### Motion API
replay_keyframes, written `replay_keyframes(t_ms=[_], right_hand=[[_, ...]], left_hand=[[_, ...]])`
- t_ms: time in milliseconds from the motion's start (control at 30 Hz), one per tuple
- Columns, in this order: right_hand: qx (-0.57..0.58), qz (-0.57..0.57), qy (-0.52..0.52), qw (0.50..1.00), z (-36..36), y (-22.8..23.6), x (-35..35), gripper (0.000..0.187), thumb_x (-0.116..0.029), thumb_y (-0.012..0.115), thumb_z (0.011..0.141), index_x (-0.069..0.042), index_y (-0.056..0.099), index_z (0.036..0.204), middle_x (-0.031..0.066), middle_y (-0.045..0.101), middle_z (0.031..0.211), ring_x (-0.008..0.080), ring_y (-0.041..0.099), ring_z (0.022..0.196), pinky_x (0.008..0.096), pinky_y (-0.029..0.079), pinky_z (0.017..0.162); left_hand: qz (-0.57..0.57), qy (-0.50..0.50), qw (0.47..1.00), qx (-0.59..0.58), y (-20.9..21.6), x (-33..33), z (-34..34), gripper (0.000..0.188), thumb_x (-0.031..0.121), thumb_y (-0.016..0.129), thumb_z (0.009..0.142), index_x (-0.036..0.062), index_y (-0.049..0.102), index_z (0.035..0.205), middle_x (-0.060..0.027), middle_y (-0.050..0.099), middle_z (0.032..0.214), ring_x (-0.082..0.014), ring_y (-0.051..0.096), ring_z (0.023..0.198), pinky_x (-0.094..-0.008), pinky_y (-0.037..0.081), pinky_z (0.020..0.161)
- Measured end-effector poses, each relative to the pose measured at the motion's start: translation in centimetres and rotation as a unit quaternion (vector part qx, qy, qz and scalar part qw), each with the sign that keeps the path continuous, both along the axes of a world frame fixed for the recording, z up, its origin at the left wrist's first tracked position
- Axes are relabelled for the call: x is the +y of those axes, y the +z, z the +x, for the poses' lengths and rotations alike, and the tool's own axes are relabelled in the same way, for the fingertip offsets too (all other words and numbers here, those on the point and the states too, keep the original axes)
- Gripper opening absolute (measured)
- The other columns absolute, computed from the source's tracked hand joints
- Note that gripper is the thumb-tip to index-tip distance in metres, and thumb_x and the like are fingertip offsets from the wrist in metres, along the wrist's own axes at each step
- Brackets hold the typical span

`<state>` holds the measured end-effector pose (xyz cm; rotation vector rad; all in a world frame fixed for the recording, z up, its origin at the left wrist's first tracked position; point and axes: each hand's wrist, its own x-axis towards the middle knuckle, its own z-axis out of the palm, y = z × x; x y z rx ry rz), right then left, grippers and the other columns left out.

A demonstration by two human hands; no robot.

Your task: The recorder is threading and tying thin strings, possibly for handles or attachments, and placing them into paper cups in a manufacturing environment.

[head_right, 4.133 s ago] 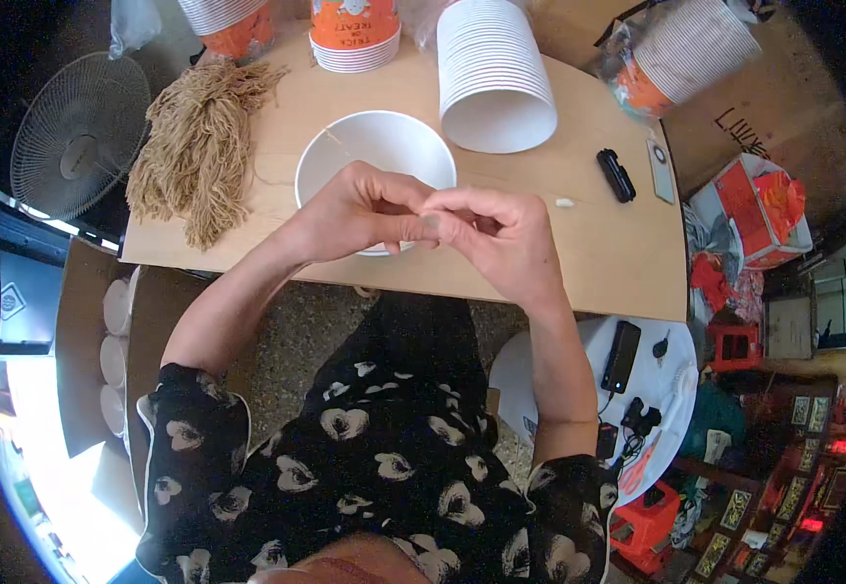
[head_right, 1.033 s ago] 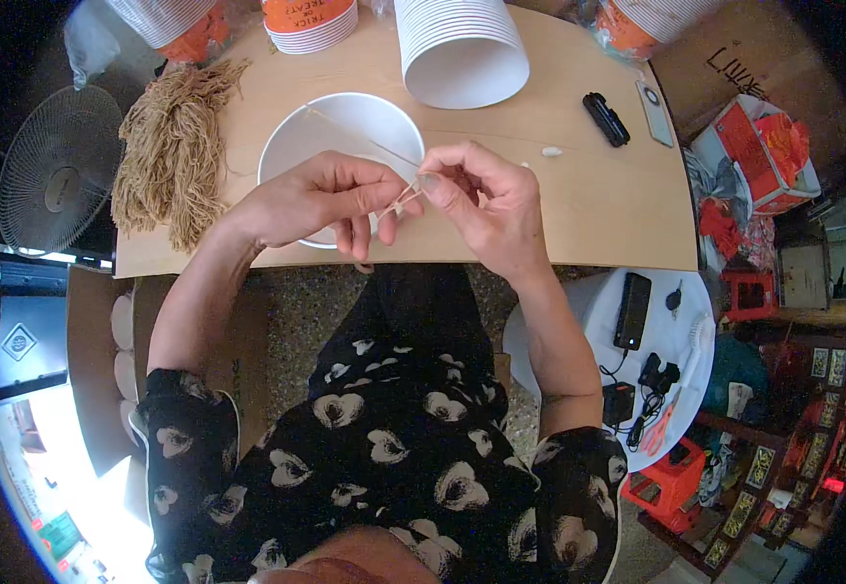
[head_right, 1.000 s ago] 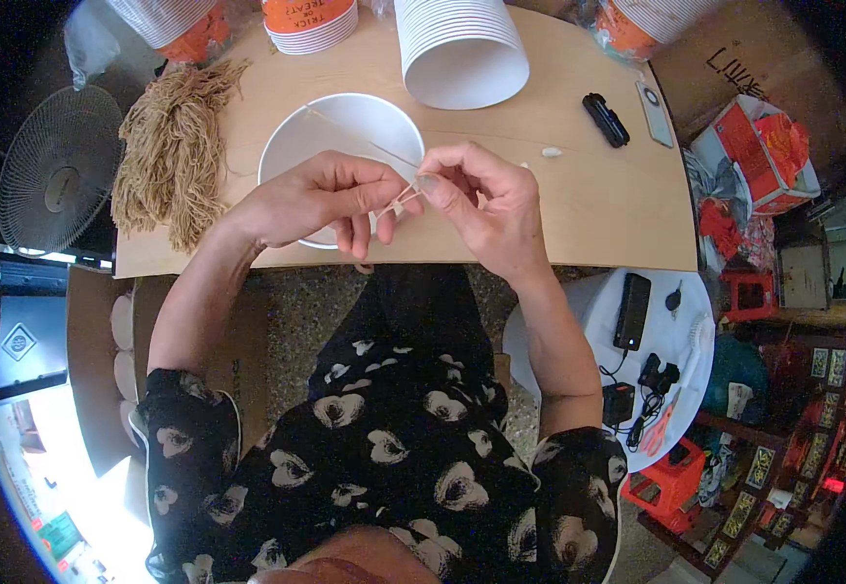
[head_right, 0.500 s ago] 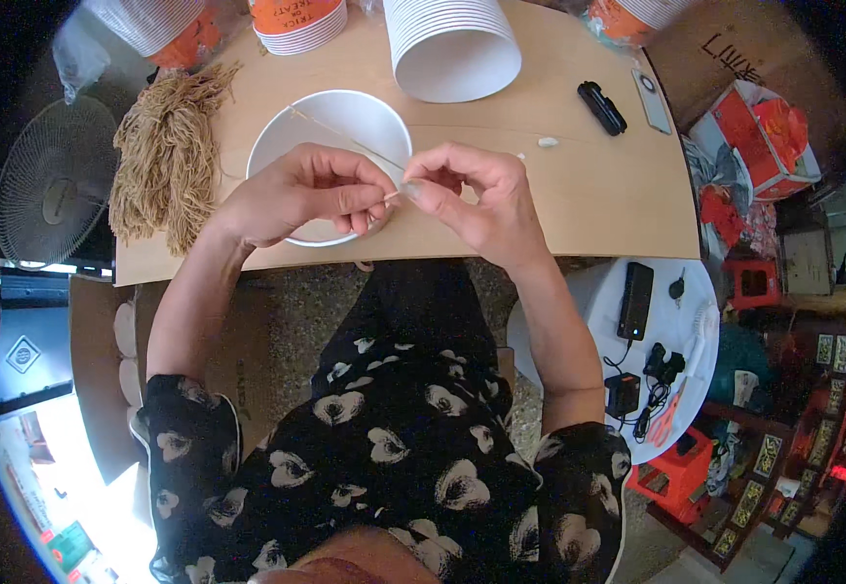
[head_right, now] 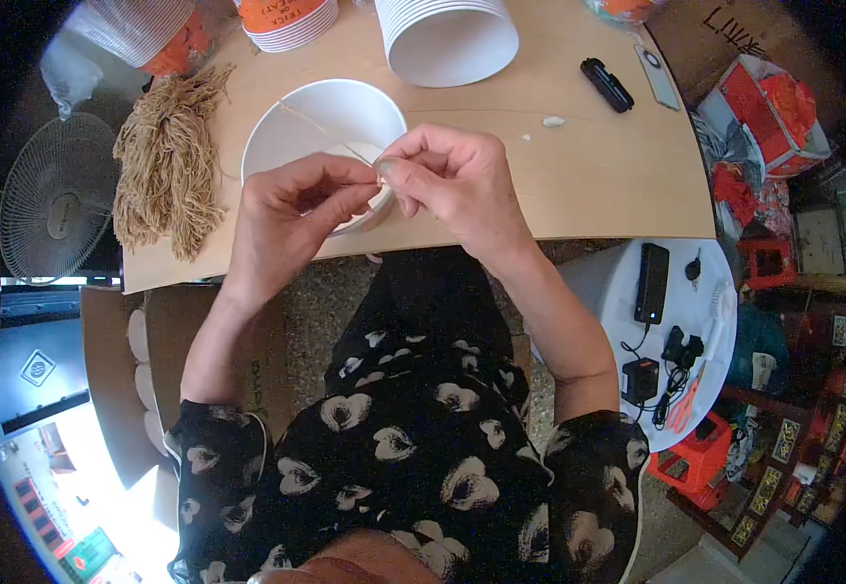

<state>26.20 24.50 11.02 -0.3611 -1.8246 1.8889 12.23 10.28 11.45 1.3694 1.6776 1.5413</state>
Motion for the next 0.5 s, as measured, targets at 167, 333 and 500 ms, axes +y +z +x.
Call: replay_keyframes(t_ms=[167, 333, 500], right_hand=[[-0.015, -0.027, -0.007, 0.999, 0.1, 0.2, -0.6, 0.010, -0.010, 0.065, 0.092, -0.001, 0.067, 0.091, -0.0001, 0.062, 0.068, 0.0028, 0.054, 0.057, 0.0172, 0.037, 0.048], [-0.029, -0.028, -0.008, 0.999, -0.2, 0.2, -1.2, 0.010, -0.009, 0.063, 0.094, 0.000, 0.065, 0.090, 0.0007, 0.062, 0.067, 0.0035, 0.054, 0.057, 0.0174, 0.039, 0.048], [-0.022, -0.084, -0.007, 0.996, -0.2, -0.4, -1.3, 0.014, -0.014, 0.065, 0.094, 0.000, 0.063, 0.098, 0.0011, 0.061, 0.068, 0.0045, 0.055, 0.056, 0.0175, 0.037, 0.045]], left_hand=[[-0.003, 0.073, 0.997, 0.028, 1.0, 0.2, 1.2, 0.016, 0.003, 0.072, 0.086, 0.0012, 0.072, 0.102, -0.0078, 0.073, 0.083, -0.0095, 0.066, 0.065, -0.0234, 0.053, 0.058], [0.039, 0.094, 0.990, 0.094, -0.1, 0.0, 1.4, 0.018, 0.001, 0.072, 0.085, 0.0014, 0.072, 0.102, -0.0083, 0.073, 0.082, -0.0096, 0.066, 0.063, -0.0244, 0.053, 0.055], [0.064, 0.098, 0.988, 0.099, -0.5, 0.1, 1.3, 0.016, 0.001, 0.071, 0.085, 0.0005, 0.074, 0.101, -0.0092, 0.073, 0.081, -0.0112, 0.066, 0.063, -0.0252, 0.054, 0.057]])
